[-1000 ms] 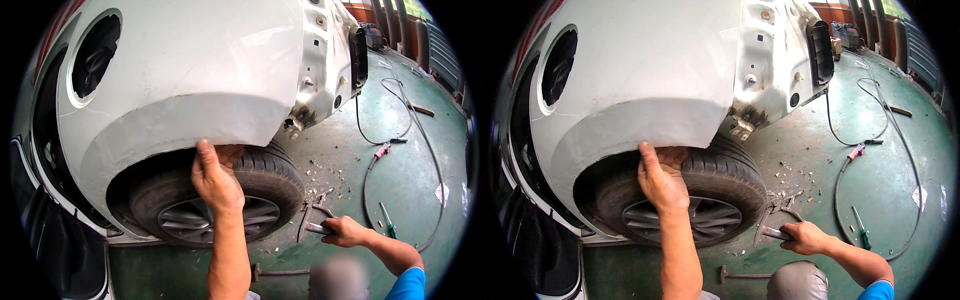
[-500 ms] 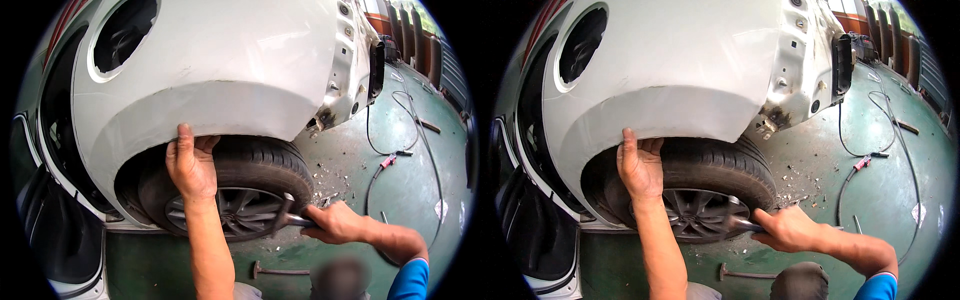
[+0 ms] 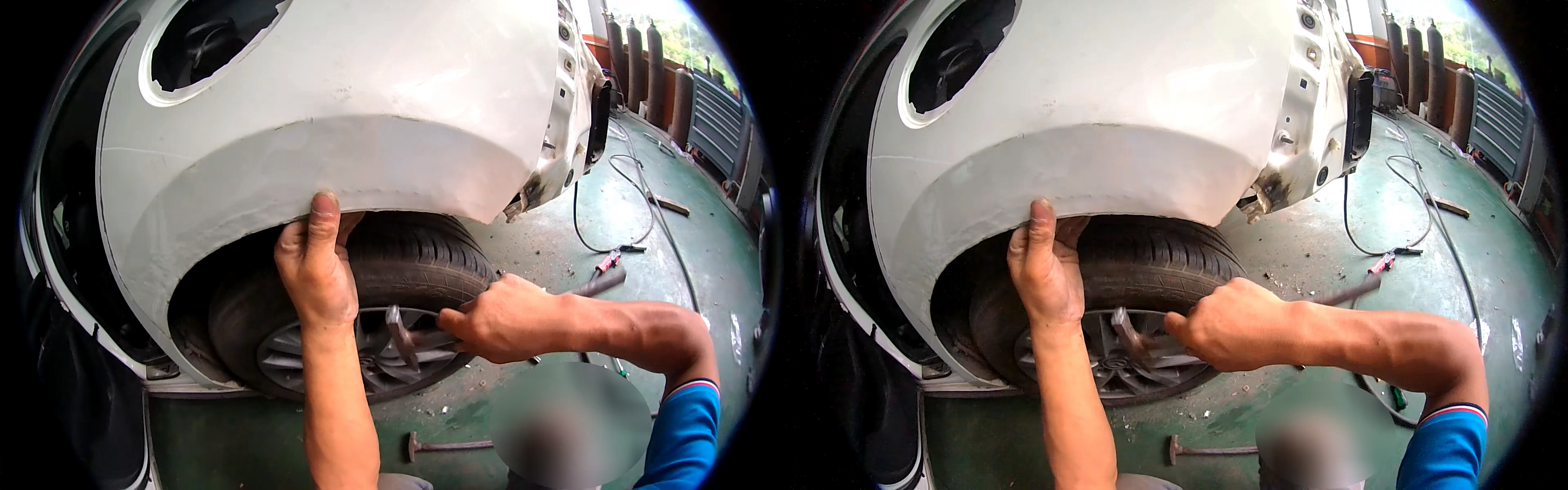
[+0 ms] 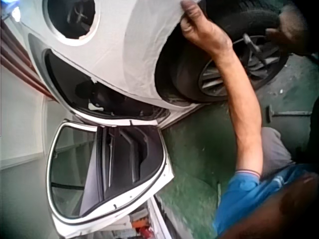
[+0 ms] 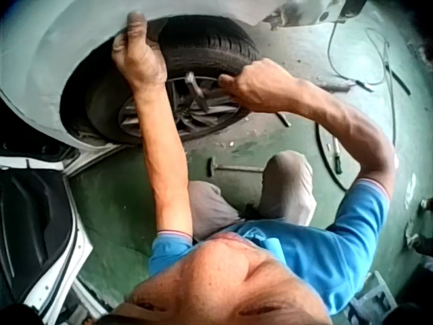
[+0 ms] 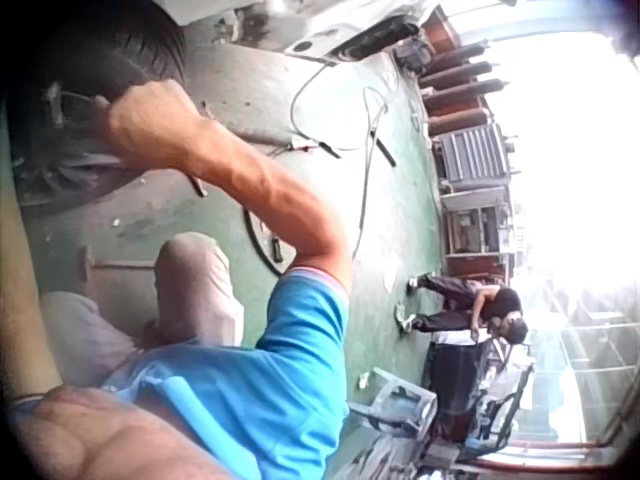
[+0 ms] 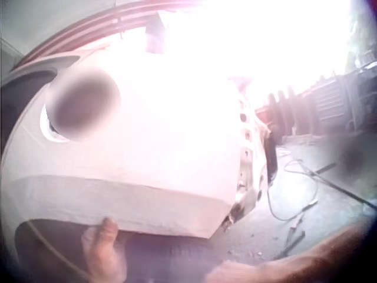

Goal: The person uses a hammer and a metal dolly to repeatedly tap and reshape the white car's front wheel arch. They hold the dolly against the inner side of the panel and strike it with the hammer to smooth dents and align the bodywork.

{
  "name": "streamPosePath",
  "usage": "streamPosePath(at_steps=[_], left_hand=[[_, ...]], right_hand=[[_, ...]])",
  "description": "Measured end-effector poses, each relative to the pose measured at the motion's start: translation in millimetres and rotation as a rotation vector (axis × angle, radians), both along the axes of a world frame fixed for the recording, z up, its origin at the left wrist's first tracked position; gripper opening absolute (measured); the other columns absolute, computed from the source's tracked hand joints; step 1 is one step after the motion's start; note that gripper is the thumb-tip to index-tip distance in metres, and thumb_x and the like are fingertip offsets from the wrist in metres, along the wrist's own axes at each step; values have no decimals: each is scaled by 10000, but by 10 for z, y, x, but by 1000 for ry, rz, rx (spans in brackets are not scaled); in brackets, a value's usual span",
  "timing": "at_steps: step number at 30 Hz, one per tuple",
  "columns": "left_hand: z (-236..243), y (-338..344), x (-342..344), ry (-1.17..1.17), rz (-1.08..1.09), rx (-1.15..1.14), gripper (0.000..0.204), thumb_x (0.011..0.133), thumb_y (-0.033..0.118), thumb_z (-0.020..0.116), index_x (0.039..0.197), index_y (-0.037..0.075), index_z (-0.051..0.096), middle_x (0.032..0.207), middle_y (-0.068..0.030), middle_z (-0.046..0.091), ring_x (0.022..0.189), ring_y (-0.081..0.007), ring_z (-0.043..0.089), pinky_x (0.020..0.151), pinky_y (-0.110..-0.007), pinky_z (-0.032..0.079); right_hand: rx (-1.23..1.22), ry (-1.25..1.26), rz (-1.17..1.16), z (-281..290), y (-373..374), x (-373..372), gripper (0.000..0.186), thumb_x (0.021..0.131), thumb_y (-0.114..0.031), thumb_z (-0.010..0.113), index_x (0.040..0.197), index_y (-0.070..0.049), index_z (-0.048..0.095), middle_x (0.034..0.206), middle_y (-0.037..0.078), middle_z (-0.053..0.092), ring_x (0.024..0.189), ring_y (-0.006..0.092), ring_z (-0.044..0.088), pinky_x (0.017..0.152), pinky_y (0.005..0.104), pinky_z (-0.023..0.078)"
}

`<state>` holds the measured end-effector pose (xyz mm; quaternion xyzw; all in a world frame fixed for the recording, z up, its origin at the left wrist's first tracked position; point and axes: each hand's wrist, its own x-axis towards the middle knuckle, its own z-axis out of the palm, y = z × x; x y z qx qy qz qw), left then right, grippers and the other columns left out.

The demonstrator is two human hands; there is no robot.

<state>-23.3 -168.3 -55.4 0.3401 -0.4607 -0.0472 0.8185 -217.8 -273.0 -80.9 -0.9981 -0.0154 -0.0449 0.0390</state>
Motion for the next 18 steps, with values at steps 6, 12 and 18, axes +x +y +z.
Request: streamPosePath(at_steps=[6,12,18], left_hand=[[-13,26,95,11,19,-20,324,977,249,661,1104,-48,670,1088,-105,686,997,-188,655,932,-381,547],[-93,-24,-42,112,122,30,309,912,331,749,894,24,712,849,-7,679,792,-91,570,762,-248,454],[-388,-263,-382,86,97,98,186,953,176,701,965,-8,681,888,21,675,797,-42,570,714,-210,465]], right_hand=[[216,-338,-92,47,-48,130,360,879,-283,696,932,-15,461,620,205,590,613,455,611,545,528,489],[258,-148,7,-578,-148,-289,349,821,-313,739,915,-65,513,621,166,588,552,420,593,493,495,470],[482,-72,-184,-1157,-220,-574,340,734,-189,810,876,-13,556,659,196,593,632,425,622,562,453,481]])
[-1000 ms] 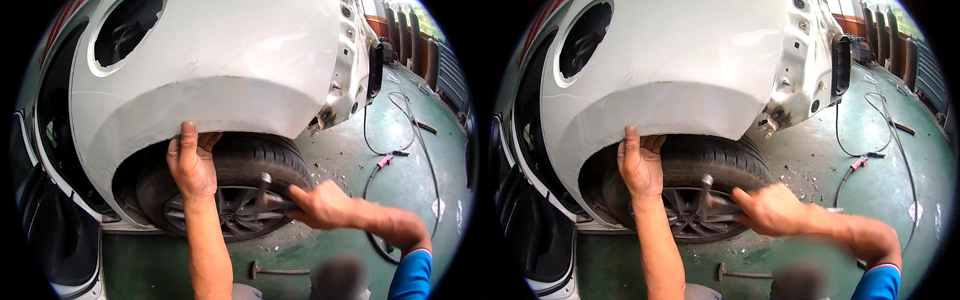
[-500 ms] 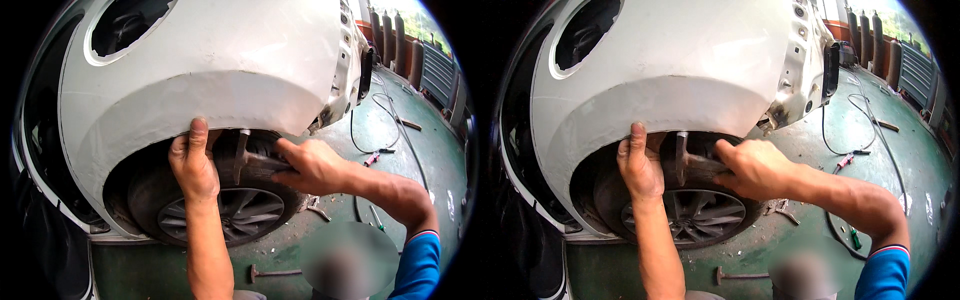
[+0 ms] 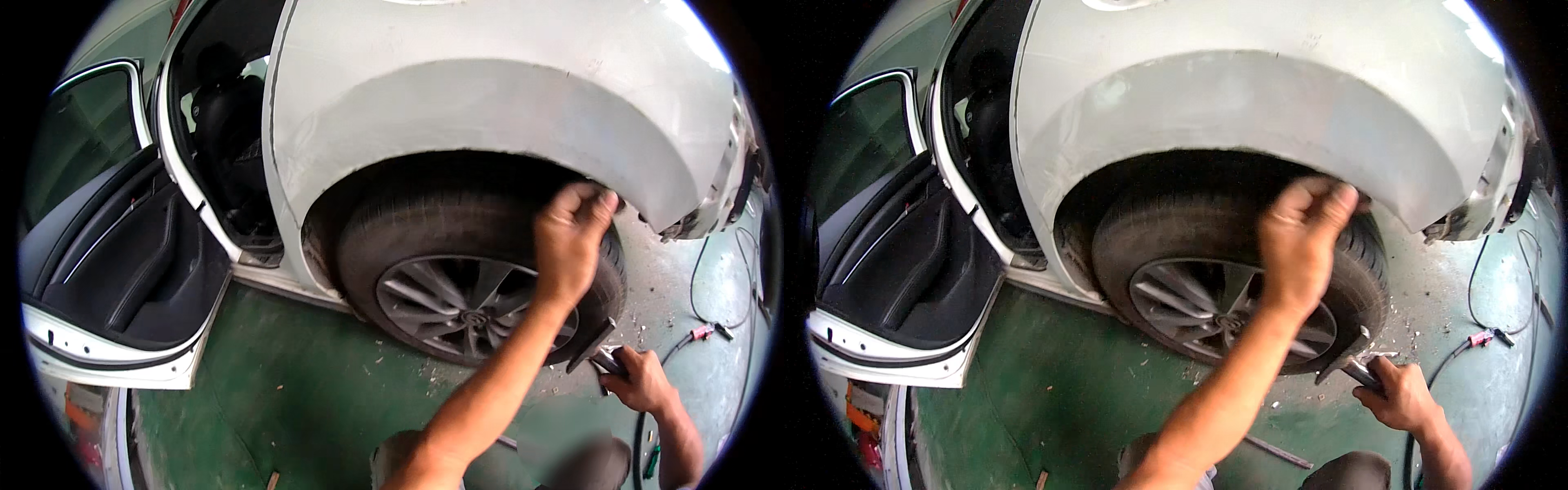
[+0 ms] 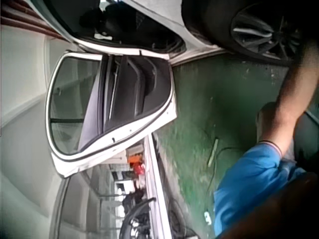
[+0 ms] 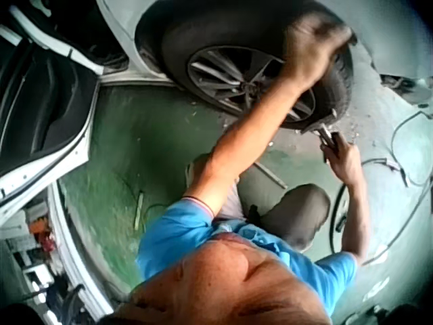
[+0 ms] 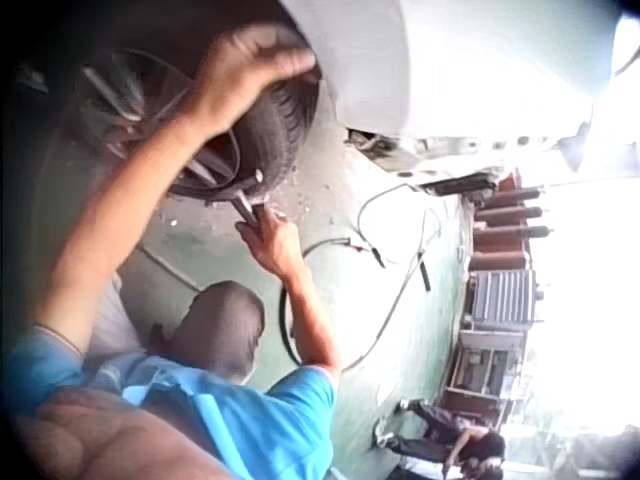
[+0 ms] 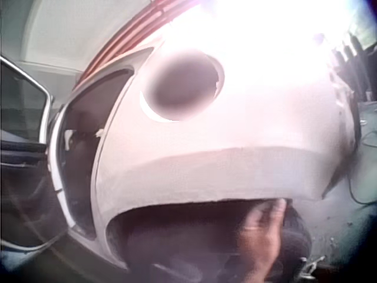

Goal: The person uses a hammer and a metal dolly to repeatedly tap and reshape the white car's front wheel arch. They hold the dolly against the inner side of the panel and strike it with the hammer to smooth dents and align the bodywork.

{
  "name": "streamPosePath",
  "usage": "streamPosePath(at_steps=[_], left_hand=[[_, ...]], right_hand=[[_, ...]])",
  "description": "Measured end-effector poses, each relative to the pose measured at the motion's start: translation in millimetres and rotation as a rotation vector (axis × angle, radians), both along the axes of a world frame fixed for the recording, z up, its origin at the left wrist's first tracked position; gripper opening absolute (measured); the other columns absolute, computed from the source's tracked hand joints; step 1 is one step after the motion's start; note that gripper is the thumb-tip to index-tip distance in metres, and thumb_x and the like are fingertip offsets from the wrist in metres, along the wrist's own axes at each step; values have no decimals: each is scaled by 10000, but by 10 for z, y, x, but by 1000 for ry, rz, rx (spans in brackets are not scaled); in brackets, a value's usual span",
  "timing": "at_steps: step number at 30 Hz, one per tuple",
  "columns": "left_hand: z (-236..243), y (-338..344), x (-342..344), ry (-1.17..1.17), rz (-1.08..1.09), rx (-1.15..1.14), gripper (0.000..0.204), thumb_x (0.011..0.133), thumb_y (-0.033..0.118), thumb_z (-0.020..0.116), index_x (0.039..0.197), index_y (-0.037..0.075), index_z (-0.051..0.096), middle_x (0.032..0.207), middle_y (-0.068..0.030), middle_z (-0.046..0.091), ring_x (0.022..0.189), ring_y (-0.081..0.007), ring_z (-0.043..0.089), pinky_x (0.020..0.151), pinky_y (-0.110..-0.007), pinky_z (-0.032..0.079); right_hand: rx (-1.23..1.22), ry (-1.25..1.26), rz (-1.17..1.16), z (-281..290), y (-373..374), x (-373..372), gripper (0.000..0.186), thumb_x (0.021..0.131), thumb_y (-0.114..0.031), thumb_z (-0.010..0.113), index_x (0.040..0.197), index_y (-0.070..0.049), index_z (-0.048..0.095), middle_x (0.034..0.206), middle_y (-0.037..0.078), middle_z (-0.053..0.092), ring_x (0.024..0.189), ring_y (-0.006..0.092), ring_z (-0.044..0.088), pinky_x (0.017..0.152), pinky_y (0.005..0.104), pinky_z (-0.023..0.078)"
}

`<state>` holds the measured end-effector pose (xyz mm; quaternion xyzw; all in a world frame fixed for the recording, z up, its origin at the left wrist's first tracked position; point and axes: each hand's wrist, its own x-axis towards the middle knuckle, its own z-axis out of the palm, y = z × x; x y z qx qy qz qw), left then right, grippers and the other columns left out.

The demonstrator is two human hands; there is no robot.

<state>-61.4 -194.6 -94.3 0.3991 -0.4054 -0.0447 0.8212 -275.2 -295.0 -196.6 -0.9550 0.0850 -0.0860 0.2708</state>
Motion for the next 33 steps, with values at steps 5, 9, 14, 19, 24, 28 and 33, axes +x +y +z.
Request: streamPosePath(at_steps=[5,9,14,19,24,28,33], left_hand=[[-1273,144,-552,170,-389,176,168,971,193,663,1066,55,657,914,-18,701,854,-92,661,778,-242,525],[-3240,461,-709,176,-405,1286,332,943,326,674,1000,0,645,849,-96,713,761,-193,695,713,-346,552],[-4876,1235,-1565,247,286,1972,522,906,410,664,1245,29,555,1212,-234,636,1126,-417,629,915,-521,521],[-4757,1127,-1680,434,635,1891,553,876,391,704,1209,12,477,1255,-239,562,1029,-431,659,845,-530,551],[-4898,1165,-1604,795,979,1792,672,822,390,764,1216,-26,413,1273,-241,513,1070,-436,632,876,-530,540],[-5184,1335,-1354,893,960,1726,663,791,302,806,1219,-96,494,1288,-299,557,1233,-427,547,1030,-463,475],[-4722,1394,-1016,1662,866,430,83,759,74,586,789,47,513,647,-48,469,455,-186,459,424,-342,399]], right_hand=[[81,101,-155,-775,-91,-408,359,701,-159,821,876,21,565,688,247,595,665,444,619,594,458,484],[229,241,-301,-1308,-166,-674,326,698,-119,804,840,37,555,664,239,602,616,393,631,592,443,487],[385,254,-299,-1910,-277,-888,306,708,-93,801,832,37,553,637,190,629,580,308,652,561,404,485],[504,269,-302,-1972,-339,-983,311,713,-108,807,818,24,545,627,173,628,561,286,637,553,399,484],[501,285,-282,-2285,-435,-1173,322,707,-125,815,813,13,544,647,201,620,573,328,624,563,417,483],[447,298,-262,-2148,-503,-1231,327,716,-150,815,853,19,571,666,216,609,580,370,579,580,433,474],[589,327,-231,-2229,-599,-1110,325,766,-182,802,904,22,591,679,220,601,588,330,583,607,420,478]])
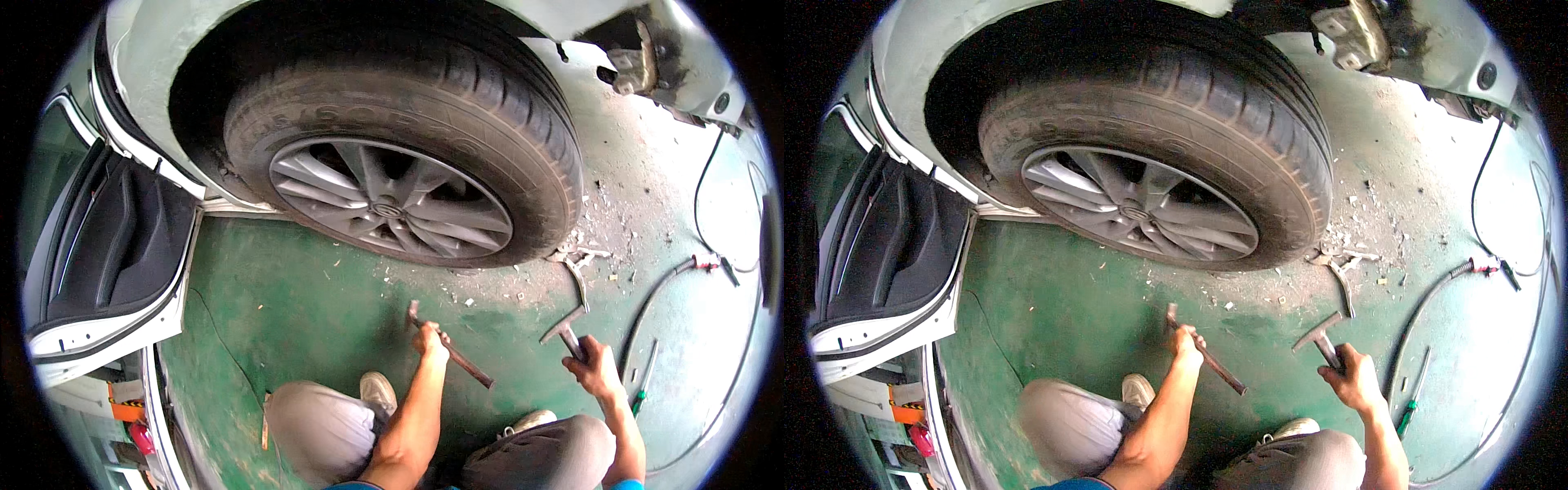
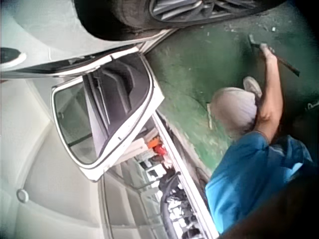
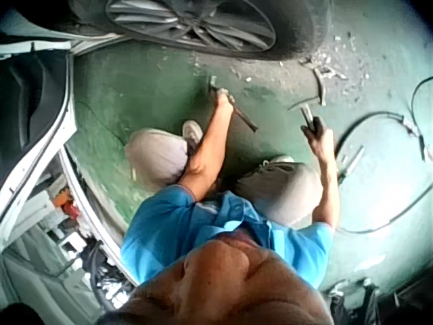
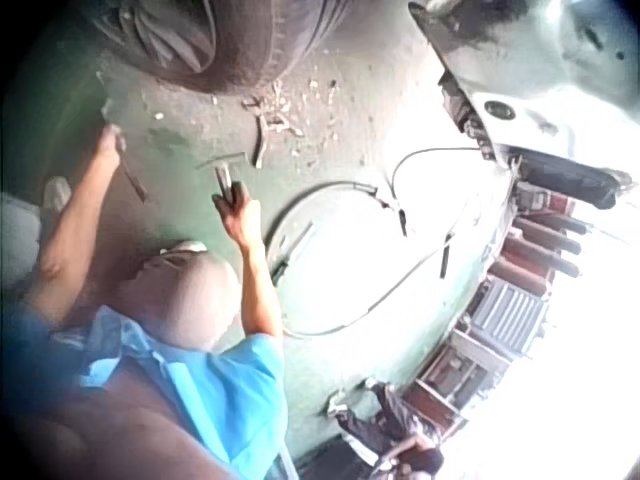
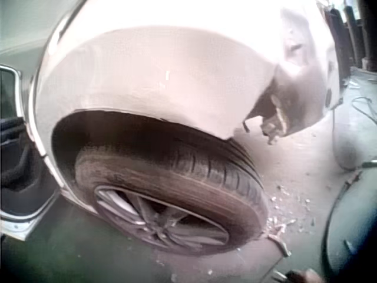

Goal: The person uses a hammer and a metal dolly to repeatedly tap and reshape the white car's front wheel arch. They hold the dolly against the inner side of the panel and strike it with the hammer to smooth dents and align the bodywork.

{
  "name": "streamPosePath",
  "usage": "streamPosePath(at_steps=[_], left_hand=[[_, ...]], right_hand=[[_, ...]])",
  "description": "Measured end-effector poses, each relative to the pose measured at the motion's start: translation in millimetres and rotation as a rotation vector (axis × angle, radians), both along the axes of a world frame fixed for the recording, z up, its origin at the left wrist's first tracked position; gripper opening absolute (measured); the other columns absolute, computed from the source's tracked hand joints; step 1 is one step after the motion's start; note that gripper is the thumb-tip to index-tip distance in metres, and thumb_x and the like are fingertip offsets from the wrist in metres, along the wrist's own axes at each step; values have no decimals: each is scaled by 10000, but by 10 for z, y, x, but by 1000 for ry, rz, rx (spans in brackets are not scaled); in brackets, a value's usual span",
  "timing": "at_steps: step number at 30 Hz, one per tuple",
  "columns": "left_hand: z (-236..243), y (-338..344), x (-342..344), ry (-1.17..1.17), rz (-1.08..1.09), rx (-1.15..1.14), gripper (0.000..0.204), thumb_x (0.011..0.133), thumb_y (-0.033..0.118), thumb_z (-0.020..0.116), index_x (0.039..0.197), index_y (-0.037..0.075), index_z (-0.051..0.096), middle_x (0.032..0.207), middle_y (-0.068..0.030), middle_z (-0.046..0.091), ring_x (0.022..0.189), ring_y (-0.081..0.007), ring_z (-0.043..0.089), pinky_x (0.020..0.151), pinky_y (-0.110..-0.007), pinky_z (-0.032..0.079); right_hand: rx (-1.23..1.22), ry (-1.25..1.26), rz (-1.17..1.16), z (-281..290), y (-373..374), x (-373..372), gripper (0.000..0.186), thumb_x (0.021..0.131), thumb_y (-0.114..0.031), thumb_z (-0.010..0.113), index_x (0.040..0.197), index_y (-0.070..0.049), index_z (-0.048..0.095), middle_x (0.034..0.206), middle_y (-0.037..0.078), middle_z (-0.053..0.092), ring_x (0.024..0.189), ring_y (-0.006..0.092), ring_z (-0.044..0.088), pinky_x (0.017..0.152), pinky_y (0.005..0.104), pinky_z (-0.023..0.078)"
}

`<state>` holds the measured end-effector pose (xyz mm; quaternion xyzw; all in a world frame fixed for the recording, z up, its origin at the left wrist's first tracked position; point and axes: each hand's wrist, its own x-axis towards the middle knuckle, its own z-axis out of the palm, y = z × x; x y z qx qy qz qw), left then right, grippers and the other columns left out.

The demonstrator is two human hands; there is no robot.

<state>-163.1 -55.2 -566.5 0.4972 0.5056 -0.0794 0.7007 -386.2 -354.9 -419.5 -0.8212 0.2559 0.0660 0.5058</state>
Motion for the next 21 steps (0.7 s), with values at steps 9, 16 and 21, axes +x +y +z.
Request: streamPosePath(at_steps=[9,16,21], left_hand=[[2052,-644,-53,-1026,-263,243,74,948,104,571,980,86,507,717,5,480,514,-76,457,406,-233,402],[3911,-1288,48,-1276,-622,176,185,995,240,608,1057,79,539,732,-5,509,497,-75,473,411,-218,388],[4379,-1328,227,-1273,-845,238,207,978,239,642,1001,64,532,719,-2,516,473,-61,468,385,-223,377]], right_hand=[[-88,-203,196,145,-86,327,390,828,-304,793,868,6,560,693,226,606,643,400,626,610,460,485],[-91,-256,107,523,-166,230,392,827,-323,785,938,9,608,722,231,637,688,434,642,629,471,496],[-27,-271,-21,651,-272,116,353,817,-263,796,875,7,576,641,175,588,568,300,605,560,412,466]])
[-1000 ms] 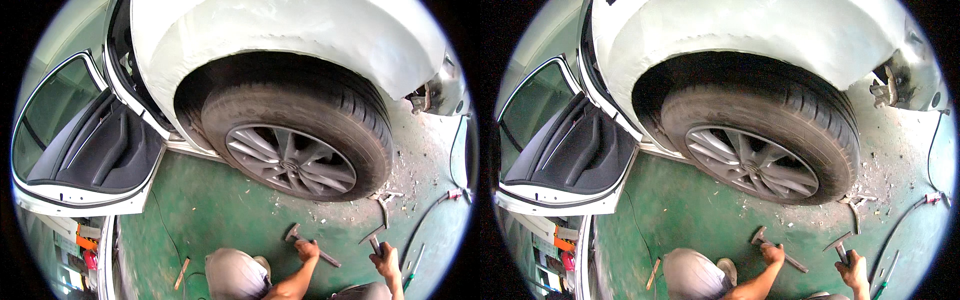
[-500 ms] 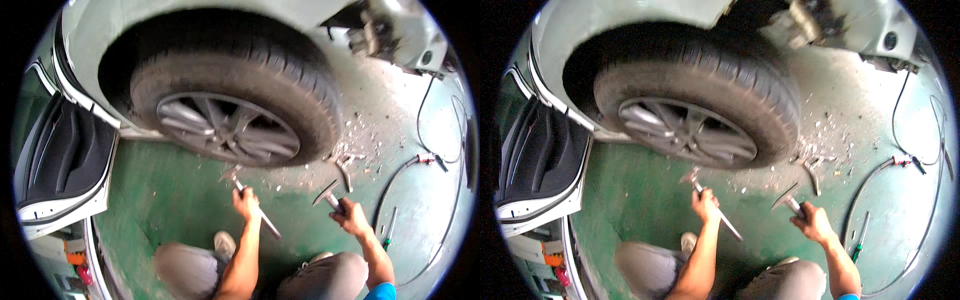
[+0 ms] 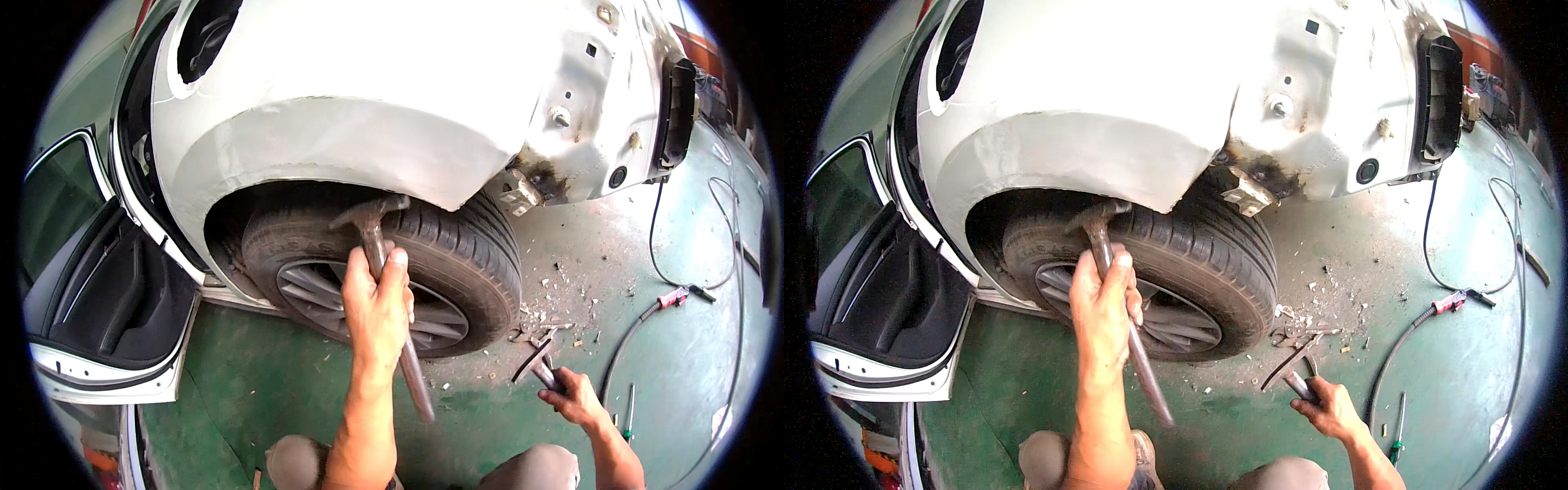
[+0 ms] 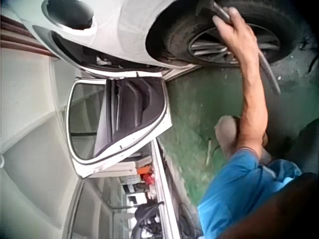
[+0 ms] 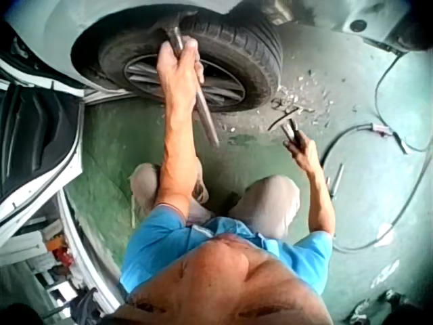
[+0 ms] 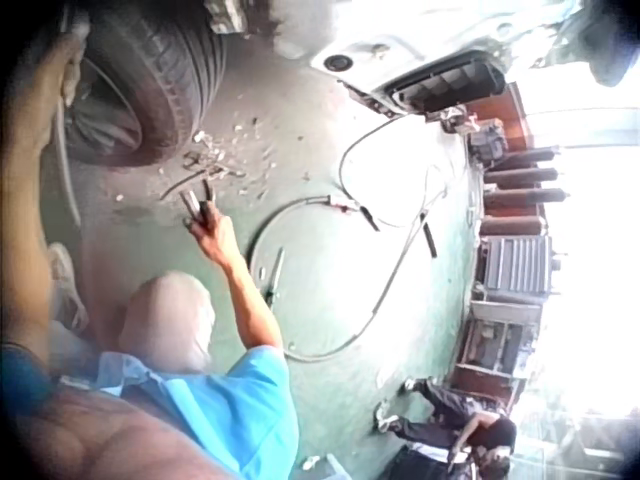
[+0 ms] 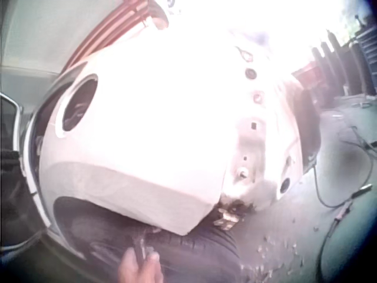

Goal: The person uses a hammer and a metal dolly to repeatedly tap and reshape the white car's front wheel arch. They hold the dolly against the inner side of the panel and strike it with the hammer to smooth dents and align the bodywork.

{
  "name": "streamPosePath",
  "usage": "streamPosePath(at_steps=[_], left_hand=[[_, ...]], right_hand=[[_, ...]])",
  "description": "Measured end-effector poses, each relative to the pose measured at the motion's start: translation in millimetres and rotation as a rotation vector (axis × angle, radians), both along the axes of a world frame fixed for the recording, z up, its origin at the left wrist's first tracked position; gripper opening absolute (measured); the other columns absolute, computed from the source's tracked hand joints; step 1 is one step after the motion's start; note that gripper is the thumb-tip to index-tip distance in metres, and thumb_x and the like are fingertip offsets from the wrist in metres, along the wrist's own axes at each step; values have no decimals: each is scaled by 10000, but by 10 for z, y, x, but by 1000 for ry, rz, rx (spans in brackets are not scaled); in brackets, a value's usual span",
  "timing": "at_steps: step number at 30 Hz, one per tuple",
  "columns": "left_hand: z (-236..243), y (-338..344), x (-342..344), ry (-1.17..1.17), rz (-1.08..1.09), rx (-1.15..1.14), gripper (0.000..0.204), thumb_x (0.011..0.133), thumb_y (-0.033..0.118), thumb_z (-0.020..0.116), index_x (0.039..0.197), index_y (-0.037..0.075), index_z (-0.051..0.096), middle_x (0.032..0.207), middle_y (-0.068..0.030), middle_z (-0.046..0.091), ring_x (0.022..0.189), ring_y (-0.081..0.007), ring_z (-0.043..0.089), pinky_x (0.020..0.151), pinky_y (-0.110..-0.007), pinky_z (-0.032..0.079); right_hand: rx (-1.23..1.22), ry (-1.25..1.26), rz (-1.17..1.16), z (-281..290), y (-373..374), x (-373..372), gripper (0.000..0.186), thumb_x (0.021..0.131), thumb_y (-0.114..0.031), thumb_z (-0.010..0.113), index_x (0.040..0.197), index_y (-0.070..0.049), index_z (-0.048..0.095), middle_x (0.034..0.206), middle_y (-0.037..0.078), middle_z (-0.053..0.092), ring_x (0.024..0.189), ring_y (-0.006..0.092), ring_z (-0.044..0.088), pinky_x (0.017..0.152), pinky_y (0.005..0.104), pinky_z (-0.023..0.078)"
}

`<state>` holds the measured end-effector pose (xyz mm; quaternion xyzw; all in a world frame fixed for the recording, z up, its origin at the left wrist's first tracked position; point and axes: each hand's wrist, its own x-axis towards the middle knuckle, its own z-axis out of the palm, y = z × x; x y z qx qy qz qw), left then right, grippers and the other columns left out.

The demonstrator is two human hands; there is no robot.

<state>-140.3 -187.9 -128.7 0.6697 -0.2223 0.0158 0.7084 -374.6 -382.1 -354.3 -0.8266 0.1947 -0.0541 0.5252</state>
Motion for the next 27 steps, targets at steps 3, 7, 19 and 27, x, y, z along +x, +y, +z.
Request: streamPosePath(at_steps=[3,7,19,27], left_hand=[[136,47,273,-312,74,273,203,982,206,639,940,55,510,675,31,481,468,-48,443,380,-229,357],[370,107,625,-389,54,440,244,952,222,666,851,46,531,596,29,460,442,-67,436,380,-248,335],[1117,326,1180,-761,-513,719,447,889,198,688,1253,-49,605,771,-112,642,656,-190,589,651,-308,480],[1007,243,1387,-920,-517,644,357,895,197,649,1165,-36,638,1052,-272,668,973,-423,638,900,-410,493]], right_hand=[[46,-36,-73,129,48,7,355,827,-252,790,849,7,548,612,139,570,533,238,564,526,383,446],[65,-60,-127,305,189,27,347,851,-254,770,867,14,550,618,122,562,549,196,556,526,367,444],[443,-475,-63,1408,596,478,371,1034,-311,528,1189,23,568,862,64,604,688,124,570,614,278,476],[144,-380,-162,1093,945,656,542,1037,-438,501,1261,54,544,739,38,571,584,97,507,540,246,409]])
